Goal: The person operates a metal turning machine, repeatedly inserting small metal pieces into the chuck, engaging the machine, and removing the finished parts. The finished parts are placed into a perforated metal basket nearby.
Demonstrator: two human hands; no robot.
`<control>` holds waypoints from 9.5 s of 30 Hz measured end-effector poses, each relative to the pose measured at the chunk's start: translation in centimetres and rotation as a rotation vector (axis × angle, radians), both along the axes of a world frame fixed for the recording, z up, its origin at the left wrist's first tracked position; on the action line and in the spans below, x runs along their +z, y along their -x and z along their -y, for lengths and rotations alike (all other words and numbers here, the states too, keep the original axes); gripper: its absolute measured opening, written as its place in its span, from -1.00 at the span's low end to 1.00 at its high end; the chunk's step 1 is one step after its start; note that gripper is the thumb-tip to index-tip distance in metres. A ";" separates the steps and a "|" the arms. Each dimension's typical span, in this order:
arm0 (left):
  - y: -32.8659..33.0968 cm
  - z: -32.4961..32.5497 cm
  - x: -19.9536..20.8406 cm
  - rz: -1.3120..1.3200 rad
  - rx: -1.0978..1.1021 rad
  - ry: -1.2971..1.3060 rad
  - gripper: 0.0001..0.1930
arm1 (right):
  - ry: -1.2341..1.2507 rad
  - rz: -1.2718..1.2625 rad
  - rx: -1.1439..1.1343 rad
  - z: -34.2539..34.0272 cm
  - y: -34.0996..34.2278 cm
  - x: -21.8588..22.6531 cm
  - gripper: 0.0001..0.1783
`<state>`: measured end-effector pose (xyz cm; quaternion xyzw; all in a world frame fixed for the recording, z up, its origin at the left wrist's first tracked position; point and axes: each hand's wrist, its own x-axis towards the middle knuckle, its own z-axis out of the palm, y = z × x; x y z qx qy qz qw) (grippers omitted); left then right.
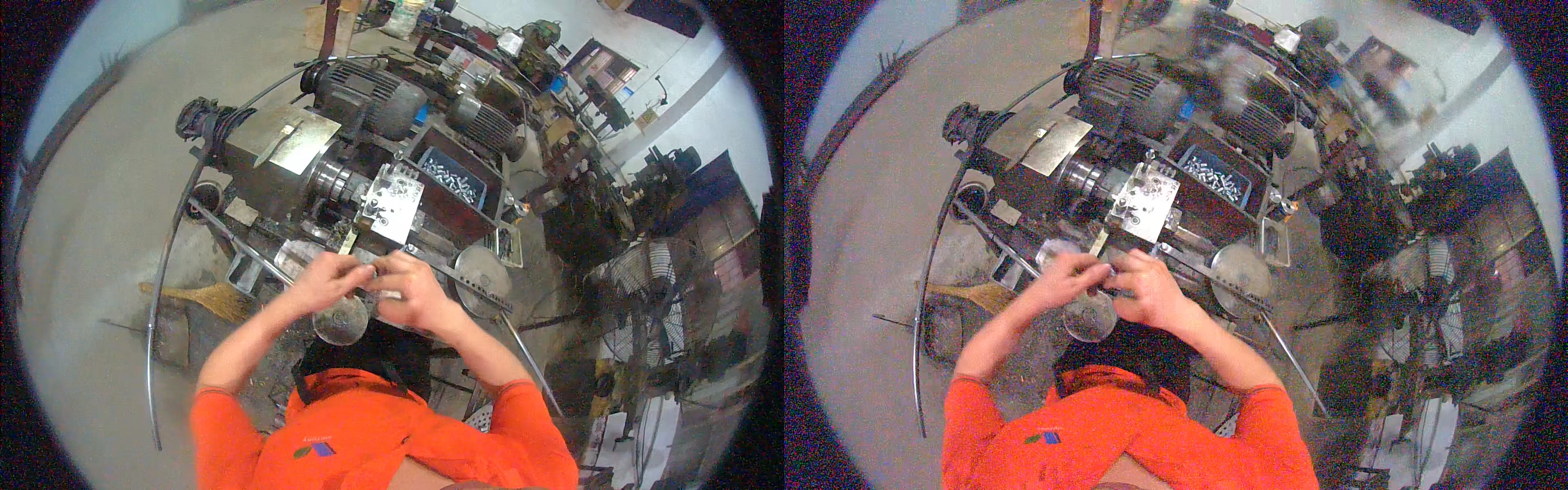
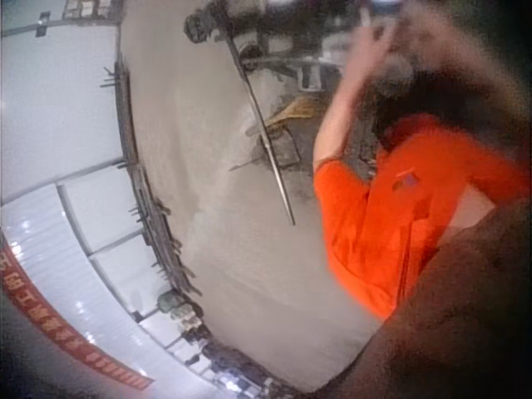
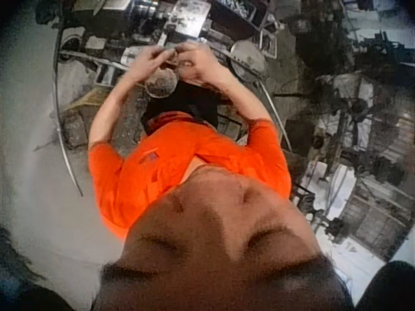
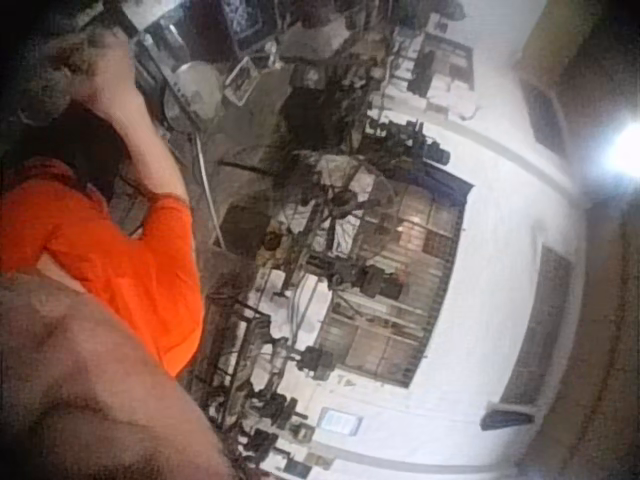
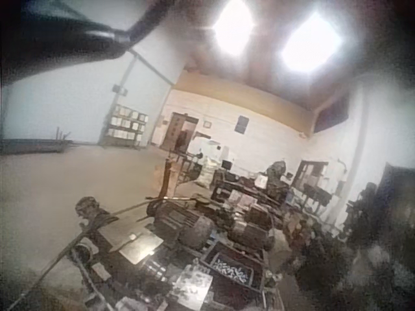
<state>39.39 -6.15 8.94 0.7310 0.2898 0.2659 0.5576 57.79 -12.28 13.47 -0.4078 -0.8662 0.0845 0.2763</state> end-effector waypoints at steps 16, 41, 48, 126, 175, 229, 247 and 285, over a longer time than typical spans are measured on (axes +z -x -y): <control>28.8 1.8 -6.5 -1.136 0.868 -0.358 -0.56 | 0.153 0.205 -0.357 -19.1 -1.0 -6.6 -0.68; 37.7 -13.5 -11.2 -0.867 1.160 -1.056 -0.67 | -0.130 0.129 -0.190 -17.0 -2.5 -6.2 -0.78; 19.8 -10.1 -26.7 -0.581 0.635 -0.202 -0.55 | -0.079 -0.062 -0.486 -2.9 -9.4 -2.7 -0.65; 15.5 -9.4 -32.2 -0.956 0.612 -0.298 -0.64 | 0.638 -0.285 -1.425 23.7 -14.3 -21.4 -0.64; 30.4 -2.2 -8.9 -1.006 1.021 -0.061 -0.63 | 0.330 0.095 -0.592 -16.0 -1.8 -1.2 -0.71; 25.0 -2.8 -4.0 -1.281 0.535 -0.751 -0.55 | 0.127 -0.975 -1.529 39.0 -20.1 -23.8 -0.70; -4.7 7.1 0.2 -0.273 -0.159 -0.145 -0.61 | -0.001 -0.350 -0.298 11.8 -2.1 -4.3 -0.62; 28.5 1.7 -6.5 -0.990 0.927 -0.257 -0.60 | 0.252 0.218 -0.460 -18.4 -0.1 -5.4 -0.65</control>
